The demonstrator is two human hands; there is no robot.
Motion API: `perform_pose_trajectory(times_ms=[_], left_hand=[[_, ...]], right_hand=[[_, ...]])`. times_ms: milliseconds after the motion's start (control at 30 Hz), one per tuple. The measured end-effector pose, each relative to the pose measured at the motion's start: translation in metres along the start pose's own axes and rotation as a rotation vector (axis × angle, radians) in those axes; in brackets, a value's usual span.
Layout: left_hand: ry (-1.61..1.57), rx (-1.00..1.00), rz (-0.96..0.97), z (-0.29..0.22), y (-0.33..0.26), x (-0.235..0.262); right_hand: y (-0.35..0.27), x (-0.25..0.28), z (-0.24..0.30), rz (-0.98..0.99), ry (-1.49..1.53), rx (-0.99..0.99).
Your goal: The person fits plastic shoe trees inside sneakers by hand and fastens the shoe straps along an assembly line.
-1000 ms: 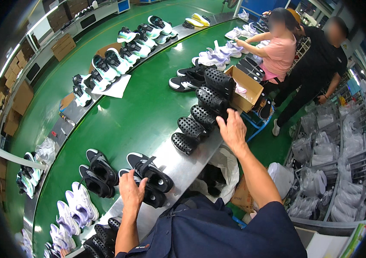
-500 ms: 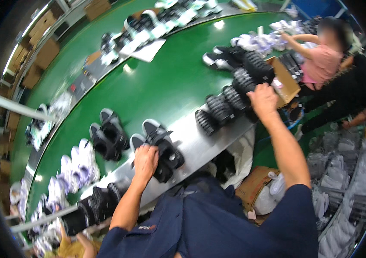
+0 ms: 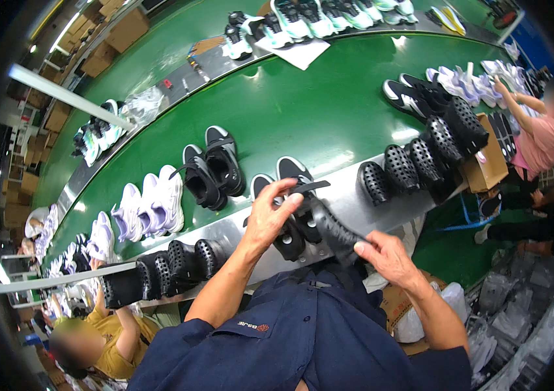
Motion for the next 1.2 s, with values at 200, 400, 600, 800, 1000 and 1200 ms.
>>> perform_pose_trajectory(times_ms=[200, 400, 600, 800, 1000, 1200], left_hand=[[-0.558, 0.192, 0.206, -0.002, -0.008, -0.030], [-0.257, 0.116, 0.145, 0.016, -0.010, -0.023], [0.874, -0.451, 0.146, 0.023, 0.004, -0.027], [0.627, -0.157, 0.277, 0.051, 0.043, -0.009], [0.459, -0.086, 0.519, 0.035, 0.061, -0.037], [0.377, -0.092, 0.277, 0.065, 0.080, -0.032]], right_hand=[[-0.001, -0.038, 0.034, 0.076, -0.030, 0.104], [-0.004, -0.056, 0.012, 0.149, 0.026, -0.053], [0.025, -0.035, 0.010, 0.092, -0.224, -0.055], [0.054, -0.024, 0.018, 0.242, -0.316, -0.317], [0.104, -0.036, 0.005, -0.034, -0.773, -0.018], [0.115, -0.102, 0.010, -0.342, -1.051, 0.332]])
Point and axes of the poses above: each hand's wrist, its own y-axis towards the middle knuckle, its own x-axis out of the back of the hand, z = x × y, the point moved 7 cm from there along y, towards the middle knuckle, and after that the axes turned 1 degree about -x, right-handed, at the moved point
